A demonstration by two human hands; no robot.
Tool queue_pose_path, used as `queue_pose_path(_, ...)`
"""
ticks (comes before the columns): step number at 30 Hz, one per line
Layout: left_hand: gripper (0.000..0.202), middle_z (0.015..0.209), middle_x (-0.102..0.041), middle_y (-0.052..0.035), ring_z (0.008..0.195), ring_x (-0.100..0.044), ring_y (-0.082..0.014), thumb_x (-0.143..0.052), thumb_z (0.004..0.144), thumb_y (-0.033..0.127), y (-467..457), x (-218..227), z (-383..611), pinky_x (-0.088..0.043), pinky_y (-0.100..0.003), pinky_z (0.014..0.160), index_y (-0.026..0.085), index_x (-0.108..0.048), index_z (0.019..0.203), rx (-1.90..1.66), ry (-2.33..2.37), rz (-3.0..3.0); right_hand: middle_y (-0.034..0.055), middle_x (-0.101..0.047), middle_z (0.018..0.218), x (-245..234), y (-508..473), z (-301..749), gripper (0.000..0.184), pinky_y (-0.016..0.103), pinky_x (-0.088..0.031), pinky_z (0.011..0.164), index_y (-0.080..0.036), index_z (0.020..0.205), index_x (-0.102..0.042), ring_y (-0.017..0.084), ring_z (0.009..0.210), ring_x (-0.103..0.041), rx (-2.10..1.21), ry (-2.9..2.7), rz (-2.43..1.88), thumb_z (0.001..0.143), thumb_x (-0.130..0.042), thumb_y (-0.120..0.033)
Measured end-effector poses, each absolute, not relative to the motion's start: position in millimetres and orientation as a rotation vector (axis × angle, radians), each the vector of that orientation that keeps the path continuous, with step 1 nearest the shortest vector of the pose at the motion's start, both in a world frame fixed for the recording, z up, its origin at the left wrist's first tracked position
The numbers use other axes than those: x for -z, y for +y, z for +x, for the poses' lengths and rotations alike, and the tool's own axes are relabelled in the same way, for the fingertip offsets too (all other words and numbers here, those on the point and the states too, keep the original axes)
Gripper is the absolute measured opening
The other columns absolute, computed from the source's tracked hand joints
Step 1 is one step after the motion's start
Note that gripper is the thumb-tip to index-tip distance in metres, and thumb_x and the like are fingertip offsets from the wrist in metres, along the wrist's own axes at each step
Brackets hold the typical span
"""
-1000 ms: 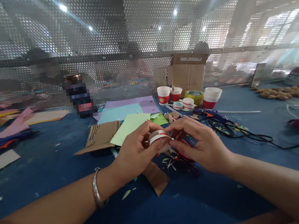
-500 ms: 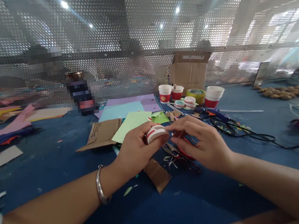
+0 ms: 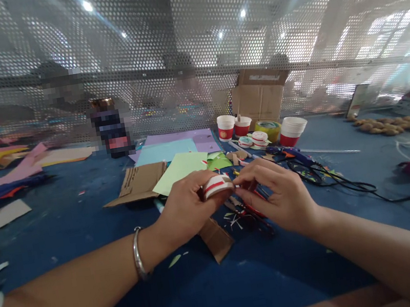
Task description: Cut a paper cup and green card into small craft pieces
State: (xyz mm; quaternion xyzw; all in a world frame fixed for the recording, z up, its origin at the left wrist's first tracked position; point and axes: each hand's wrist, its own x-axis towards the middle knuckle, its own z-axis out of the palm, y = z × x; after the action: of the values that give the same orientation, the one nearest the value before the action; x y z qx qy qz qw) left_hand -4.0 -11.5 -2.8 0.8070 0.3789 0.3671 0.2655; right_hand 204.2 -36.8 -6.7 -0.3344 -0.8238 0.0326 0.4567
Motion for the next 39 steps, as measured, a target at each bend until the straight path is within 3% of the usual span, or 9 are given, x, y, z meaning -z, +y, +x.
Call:
queue_pose_path(12, 0.011, 0.079, -0.064, -0.0006, 0.076, -0.057, -0.0165, -0.068, 0.082, 0.027, -11.1, 1.2, -4.1, -0.042, -0.028, 0.069, 0.017, -0.070, 0.085, -0.917, 1.013, 2.181, 0.0020, -0.062, 0.082, 6.8, -37.9, 202.7, 0.004, 0.029, -0.050, 0.069, -0.018, 0.093, -0.064, 0.015, 0.074, -0.061, -0.171, -2.020, -0.959, 0.089, -0.066, -0.019)
queue_pose_path(17, 0.018, 0.083, -0.064, -0.0007, 0.074, -0.056, -0.0164, -0.064, 0.081, 0.028, -9.2, 5.2, -3.7, -0.044, -0.027, 0.066, 0.016, -0.069, 0.095, -0.839, 0.997, 2.021, 0.0006, -0.064, 0.085, 6.1, -35.5, 201.8, 0.012, 0.026, -0.051, 0.067, -0.019, 0.098, -0.062, 0.013, 0.072, -0.062, -0.419, -1.921, -1.040, 0.090, -0.067, -0.026)
queue_pose_path(22, 0.014, 0.079, -0.061, 0.0013, 0.072, -0.054, -0.0147, -0.064, 0.079, 0.024, -10.9, 5.6, -3.9, -0.042, -0.026, 0.064, 0.017, -0.067, 0.091, -0.773, 1.010, 2.026, 0.0017, -0.066, 0.087, 3.5, -35.7, 204.3, 0.019, 0.026, -0.050, 0.066, -0.020, 0.101, -0.064, 0.014, 0.073, -0.061, -0.631, -1.912, -1.068, 0.092, -0.065, -0.037)
queue_pose_path(28, 0.026, 0.084, -0.060, 0.0004, 0.069, -0.051, -0.0119, -0.066, 0.088, 0.042, -11.5, 2.9, -5.5, -0.043, -0.024, 0.060, 0.019, -0.067, 0.100, -0.970, 0.911, 1.969, 0.0015, -0.065, 0.086, 4.7, -29.9, 207.8, 0.023, 0.026, -0.047, 0.065, -0.020, 0.101, -0.063, 0.015, 0.075, -0.060, -0.791, -1.857, -1.031, 0.094, -0.063, -0.042)
queue_pose_path(33, 0.022, 0.095, -0.059, -0.0026, 0.083, -0.057, -0.0135, -0.065, 0.091, 0.039, -14.1, -1.6, -6.9, -0.047, -0.022, 0.062, 0.021, -0.071, 0.103, -1.113, 0.864, 2.154, 0.0015, -0.065, 0.087, 3.8, -30.5, 208.8, 0.022, 0.026, -0.047, 0.064, -0.020, 0.101, -0.064, 0.014, 0.073, -0.059, -0.792, -1.878, -1.012, 0.093, -0.065, -0.040)
queue_pose_path(39, 0.018, 0.082, -0.055, -0.0014, 0.077, -0.053, -0.0142, -0.064, 0.091, 0.031, -12.5, -0.6, -8.2, -0.044, -0.027, 0.066, 0.015, -0.067, 0.085, -1.069, 0.892, 2.348, 0.0035, -0.067, 0.101, 3.9, -32.8, 207.4, 0.028, 0.026, -0.052, 0.069, -0.021, 0.111, -0.064, 0.014, 0.080, -0.063, -0.668, -1.897, -1.013, 0.093, -0.064, -0.042)
